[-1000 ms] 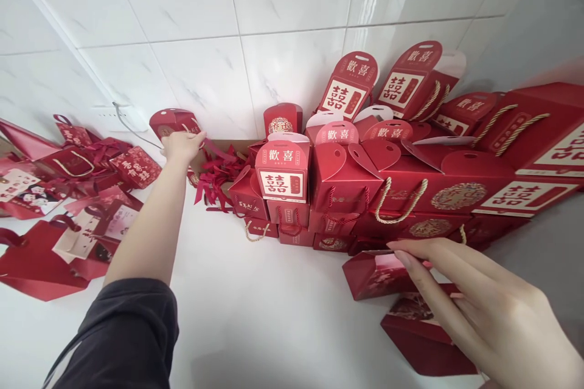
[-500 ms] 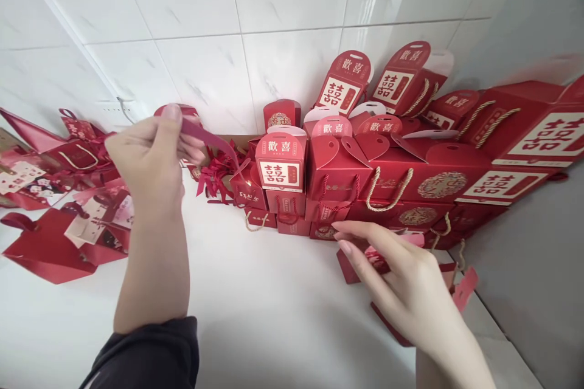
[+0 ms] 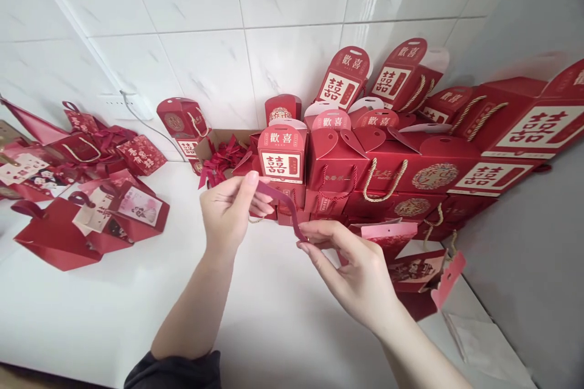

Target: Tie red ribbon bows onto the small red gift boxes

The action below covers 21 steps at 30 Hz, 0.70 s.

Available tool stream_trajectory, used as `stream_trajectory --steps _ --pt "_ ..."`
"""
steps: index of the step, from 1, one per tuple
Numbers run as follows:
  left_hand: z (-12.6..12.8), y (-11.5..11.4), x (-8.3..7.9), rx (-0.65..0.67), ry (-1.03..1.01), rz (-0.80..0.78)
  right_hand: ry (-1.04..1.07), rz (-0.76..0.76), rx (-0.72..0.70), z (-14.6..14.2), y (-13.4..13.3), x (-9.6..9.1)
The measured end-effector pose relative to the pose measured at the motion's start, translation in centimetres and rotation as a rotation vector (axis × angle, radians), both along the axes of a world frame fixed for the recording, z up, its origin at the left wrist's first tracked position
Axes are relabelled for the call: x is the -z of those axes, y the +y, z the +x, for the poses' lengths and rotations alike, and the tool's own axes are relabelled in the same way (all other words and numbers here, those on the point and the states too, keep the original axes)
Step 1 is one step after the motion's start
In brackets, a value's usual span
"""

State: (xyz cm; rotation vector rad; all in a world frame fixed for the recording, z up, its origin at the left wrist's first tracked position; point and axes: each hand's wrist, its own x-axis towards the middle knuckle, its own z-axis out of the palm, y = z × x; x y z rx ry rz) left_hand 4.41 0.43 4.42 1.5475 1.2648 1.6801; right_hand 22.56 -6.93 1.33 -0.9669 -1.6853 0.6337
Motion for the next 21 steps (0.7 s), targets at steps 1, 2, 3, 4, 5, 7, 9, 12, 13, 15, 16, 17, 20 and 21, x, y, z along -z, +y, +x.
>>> stream_trajectory --steps 1,2,3,4,5,7,9,12,13,15,16,17,20,21 --pt "0.1 0.0 0.2 0.014 0.047 -0.015 0.006 -0.008 0.003 0.0 0.0 0.0" --pt "0.2 -0.1 0.4 0.011 0.110 0.001 0.016 -0.025 0.004 0.1 0.0 -0.1" --pt "0.2 -0.3 0.6 -0.006 0.190 0.051 0.027 -0.050 0.000 0.3 0.1 -0.2" --pt "0.3 -0.4 0.7 -0.033 0.282 0.132 0.038 -0.078 -0.010 0.4 0.2 -0.3" --pt "0.4 -0.6 0.8 -0.055 0.387 0.226 0.047 -0.105 -0.024 0.7 0.2 -0.4" --pt "0.5 -1.1 0.8 -0.026 0.615 0.369 0.065 -0.144 -0.053 1.1 0.4 -0.5" --pt "0.6 -1.6 0.6 0.125 0.786 0.386 0.097 -0.160 -0.050 1.5 0.6 -0.5" --pt "0.5 -1.7 0.4 0.404 0.843 0.249 0.145 -0.159 -0.014 2.0 0.8 -0.4" --pt "0.6 -1.6 0.5 0.451 0.828 0.214 0.140 -0.155 -0.012 2.1 0.8 -0.4" --pt "0.7 -1.4 0.7 0.450 0.786 0.207 0.088 -0.128 -0.010 2.3 0.8 -0.5" --pt "0.8 -1.2 0.8 0.418 0.763 0.226 0.051 -0.107 0.000 2.3 0.8 -0.5" --pt "0.9 -1.1 1.0 0.381 0.740 0.246 0.020 -0.083 0.017 2.3 0.9 -0.5" --pt "1.3 -1.1 1.4 0.332 0.691 0.235 0.004 0.000 0.082 2.1 1.1 -0.4" --pt "1.5 -1.2 1.5 0.346 0.682 0.209 0.012 0.038 0.102 2.0 1.2 -0.3"
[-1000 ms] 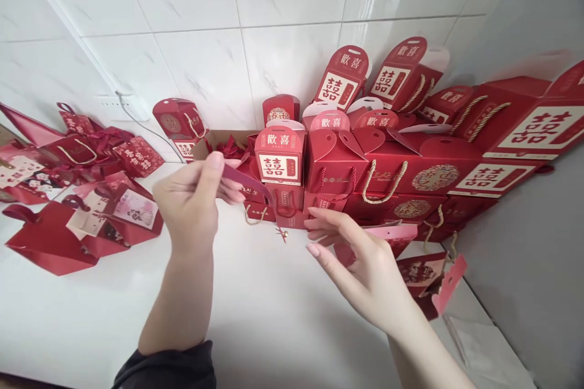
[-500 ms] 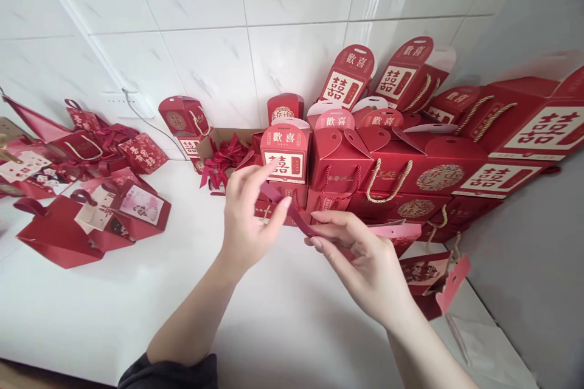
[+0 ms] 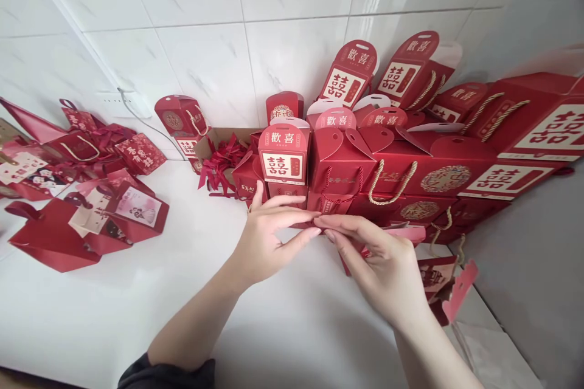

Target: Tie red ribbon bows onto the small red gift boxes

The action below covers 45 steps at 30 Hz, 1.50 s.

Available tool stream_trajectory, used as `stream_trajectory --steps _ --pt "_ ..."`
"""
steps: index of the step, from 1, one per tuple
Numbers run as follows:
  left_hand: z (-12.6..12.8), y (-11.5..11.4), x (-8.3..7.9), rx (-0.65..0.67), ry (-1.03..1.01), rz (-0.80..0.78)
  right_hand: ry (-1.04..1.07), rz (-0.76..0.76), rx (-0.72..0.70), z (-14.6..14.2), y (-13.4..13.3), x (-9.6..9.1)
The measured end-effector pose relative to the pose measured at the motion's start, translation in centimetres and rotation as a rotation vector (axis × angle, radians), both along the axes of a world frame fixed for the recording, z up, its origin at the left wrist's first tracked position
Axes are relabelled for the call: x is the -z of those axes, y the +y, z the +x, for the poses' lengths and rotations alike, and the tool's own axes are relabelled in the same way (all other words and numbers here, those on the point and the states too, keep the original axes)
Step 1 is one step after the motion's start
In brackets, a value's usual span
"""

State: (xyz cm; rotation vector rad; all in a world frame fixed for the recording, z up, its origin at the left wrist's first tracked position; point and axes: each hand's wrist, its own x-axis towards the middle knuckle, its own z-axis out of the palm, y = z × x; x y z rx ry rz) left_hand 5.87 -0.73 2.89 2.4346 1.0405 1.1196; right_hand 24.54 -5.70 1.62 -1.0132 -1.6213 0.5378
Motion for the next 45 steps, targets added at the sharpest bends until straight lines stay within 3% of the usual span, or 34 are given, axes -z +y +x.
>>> stream_trajectory --steps 4,6,10,15,29,37,41,45 --pt "0.2 -0.3 0.2 0.101 -0.050 -0.117 -0.005 0.195 0.052 -0.5 0.5 0.4" --pt "0.3 -0.3 0.3 0.122 -0.120 -0.084 0.025 0.242 0.052 -0.7 0.7 0.5" --pt "0.6 -0.3 0.4 0.036 -0.234 0.083 0.059 0.333 0.106 -0.9 0.9 0.5" --pt "0.9 -0.4 0.4 -0.095 -0.238 0.202 -0.129 0.495 0.052 -0.8 1.2 0.6" --pt "1.0 -0.6 0.5 -0.162 -0.138 0.342 -0.113 0.400 0.177 -1.3 1.7 1.2" --pt "0.7 -0.7 0.4 0.046 -0.163 -0.036 -0.013 0.175 0.054 -0.9 1.8 0.8" --pt "-0.3 -0.1 0.1 0.209 -0.116 -0.061 -0.020 0.103 -0.065 -0.4 1.9 0.8" --pt "-1.6 0.7 -0.3 0.257 -0.029 -0.115 -0.160 0.037 -0.196 0.1 1.8 0.5"
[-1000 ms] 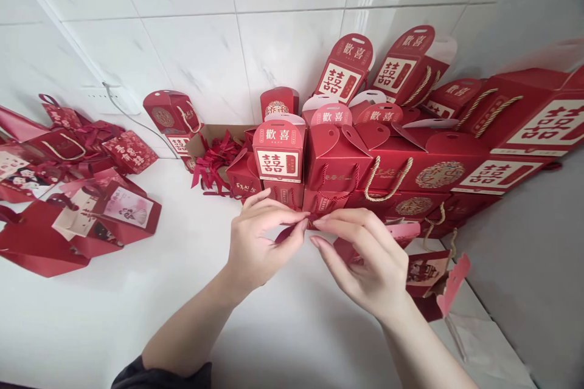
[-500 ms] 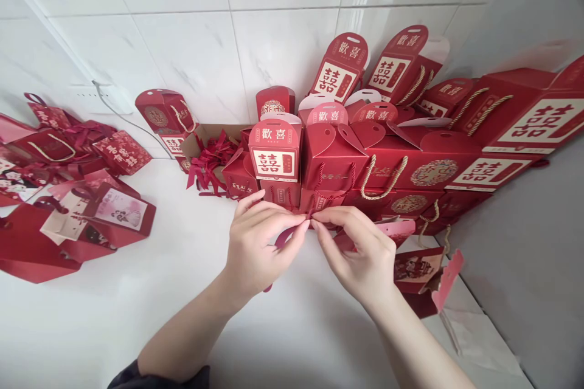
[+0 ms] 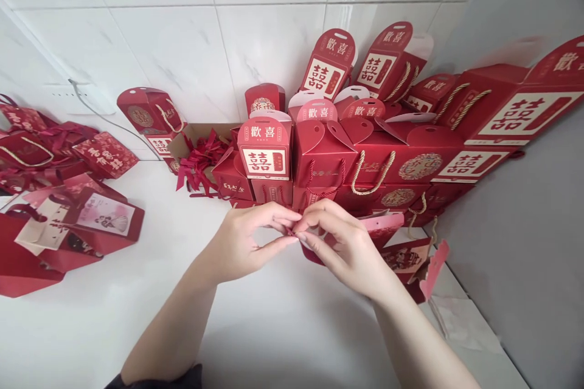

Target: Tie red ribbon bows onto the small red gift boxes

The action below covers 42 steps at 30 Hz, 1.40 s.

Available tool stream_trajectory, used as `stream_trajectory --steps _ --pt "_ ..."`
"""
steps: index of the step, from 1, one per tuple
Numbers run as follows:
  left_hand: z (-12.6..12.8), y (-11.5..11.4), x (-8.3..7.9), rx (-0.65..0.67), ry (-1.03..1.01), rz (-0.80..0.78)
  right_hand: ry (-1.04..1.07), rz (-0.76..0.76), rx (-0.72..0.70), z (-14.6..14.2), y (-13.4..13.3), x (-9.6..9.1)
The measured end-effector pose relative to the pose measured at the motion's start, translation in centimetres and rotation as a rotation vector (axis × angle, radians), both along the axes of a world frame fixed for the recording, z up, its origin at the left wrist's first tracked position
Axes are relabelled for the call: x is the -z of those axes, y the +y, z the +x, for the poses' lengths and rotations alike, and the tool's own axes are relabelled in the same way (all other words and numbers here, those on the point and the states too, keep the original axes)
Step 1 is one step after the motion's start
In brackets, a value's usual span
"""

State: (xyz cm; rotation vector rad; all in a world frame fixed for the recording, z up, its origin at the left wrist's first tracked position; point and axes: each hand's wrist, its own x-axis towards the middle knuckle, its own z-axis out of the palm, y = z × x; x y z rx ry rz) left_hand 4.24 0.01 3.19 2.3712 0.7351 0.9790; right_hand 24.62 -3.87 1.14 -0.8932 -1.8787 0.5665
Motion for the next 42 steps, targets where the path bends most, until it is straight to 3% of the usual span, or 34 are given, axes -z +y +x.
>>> stream_trajectory --steps 4,10,12,15,19,22,25,28,31,33,36,42 --pt "-0.8 0.7 -0.3 0.081 0.060 -0.010 -0.098 0.031 -0.081 0.3 -0.1 -0.5" --pt "-0.3 0.5 -0.6 0.521 -0.039 -0.289 -0.017 0.141 -0.461 0.6 0.1 -0.8" --pt "0.0 0.1 -0.6 0.573 -0.076 -0.350 0.044 0.119 -0.549 0.4 0.2 -0.6" --pt "0.5 -0.4 -0.6 0.495 -0.156 -0.350 0.185 0.012 -0.550 0.3 0.3 -0.4" --pt "0.7 -0.9 -0.6 0.400 -0.233 -0.221 0.290 -0.049 -0.379 1.3 -0.3 -0.8" --pt "0.7 -1.2 -0.6 0.289 -0.261 -0.104 0.252 0.012 -0.274 2.6 -1.2 -1.6" --pt "0.9 -1.4 -0.4 0.199 -0.266 0.020 0.030 0.069 -0.165 3.4 -2.2 -2.4" --pt "1.2 -1.2 0.0 0.107 -0.316 0.158 -0.140 0.206 0.085 3.5 -3.2 -2.9" --pt "1.7 -1.1 0.6 -0.051 -0.495 0.201 -0.043 0.367 0.311 3.3 -4.2 -3.1" --pt "2.1 -1.3 1.0 -0.112 -0.642 0.133 -0.042 0.257 0.239 3.1 -4.8 -3.2" --pt "2.8 -1.8 1.4 -0.074 -0.718 -0.005 -0.084 -0.049 0.102 2.3 -4.8 -3.0" --pt "4.6 -2.3 1.8 0.027 -0.658 -0.071 0.357 -0.021 0.088 1.0 -3.2 -1.9"
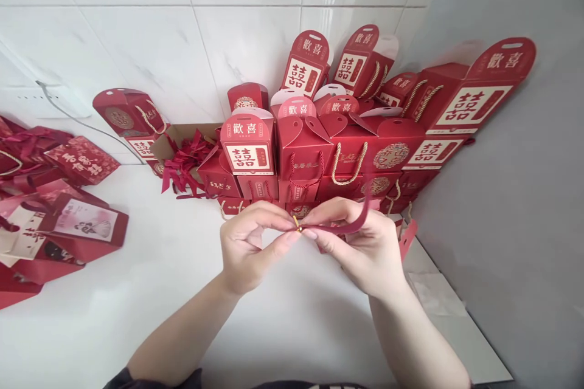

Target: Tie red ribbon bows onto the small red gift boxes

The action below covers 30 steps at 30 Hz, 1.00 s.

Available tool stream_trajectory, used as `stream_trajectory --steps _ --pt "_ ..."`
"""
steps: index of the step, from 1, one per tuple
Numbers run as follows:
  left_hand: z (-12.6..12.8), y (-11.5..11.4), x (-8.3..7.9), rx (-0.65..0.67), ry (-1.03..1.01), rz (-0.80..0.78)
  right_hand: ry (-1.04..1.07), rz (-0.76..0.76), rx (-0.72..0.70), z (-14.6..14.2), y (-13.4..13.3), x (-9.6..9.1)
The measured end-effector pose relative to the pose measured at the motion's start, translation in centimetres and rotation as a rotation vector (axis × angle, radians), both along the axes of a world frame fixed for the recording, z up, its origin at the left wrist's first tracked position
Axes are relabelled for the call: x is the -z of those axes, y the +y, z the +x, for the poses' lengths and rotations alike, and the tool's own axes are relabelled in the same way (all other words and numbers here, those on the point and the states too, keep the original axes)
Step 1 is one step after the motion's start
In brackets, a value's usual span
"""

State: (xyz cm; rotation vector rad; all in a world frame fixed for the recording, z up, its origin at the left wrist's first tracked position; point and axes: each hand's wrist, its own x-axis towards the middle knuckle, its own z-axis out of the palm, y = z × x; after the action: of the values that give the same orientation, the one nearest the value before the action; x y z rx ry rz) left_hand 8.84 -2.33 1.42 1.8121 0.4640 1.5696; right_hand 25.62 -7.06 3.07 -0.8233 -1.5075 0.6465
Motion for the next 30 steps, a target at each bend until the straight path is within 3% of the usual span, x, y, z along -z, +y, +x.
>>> stream_trajectory --steps 5,9,14,18,21,26,30 --pt "1.8 0.0 -0.8 0.022 0.074 -0.080 0.023 0.000 -0.019 1.4 0.3 -0.3" --pt "3.6 0.7 -0.9 0.081 0.156 -0.112 0.002 -0.013 0.125 3.5 0.1 -0.7" --pt "6.4 2.6 2.4 0.018 0.506 -0.010 0.058 -0.026 0.332 6.1 -0.4 -0.9" --pt "7.3 3.5 5.3 0.041 0.754 -0.035 0.010 -0.043 0.376 6.9 -1.0 -0.9" --pt "5.9 4.0 5.7 0.078 0.796 -0.011 -0.030 -0.063 0.353 6.7 -1.2 -0.9" --pt "0.2 5.0 4.4 0.003 0.829 0.117 -0.153 -0.077 0.274 5.9 -0.7 -0.9" --pt "-3.5 4.5 3.7 -0.043 0.886 0.242 -0.285 -0.079 0.193 5.2 0.0 -0.5"
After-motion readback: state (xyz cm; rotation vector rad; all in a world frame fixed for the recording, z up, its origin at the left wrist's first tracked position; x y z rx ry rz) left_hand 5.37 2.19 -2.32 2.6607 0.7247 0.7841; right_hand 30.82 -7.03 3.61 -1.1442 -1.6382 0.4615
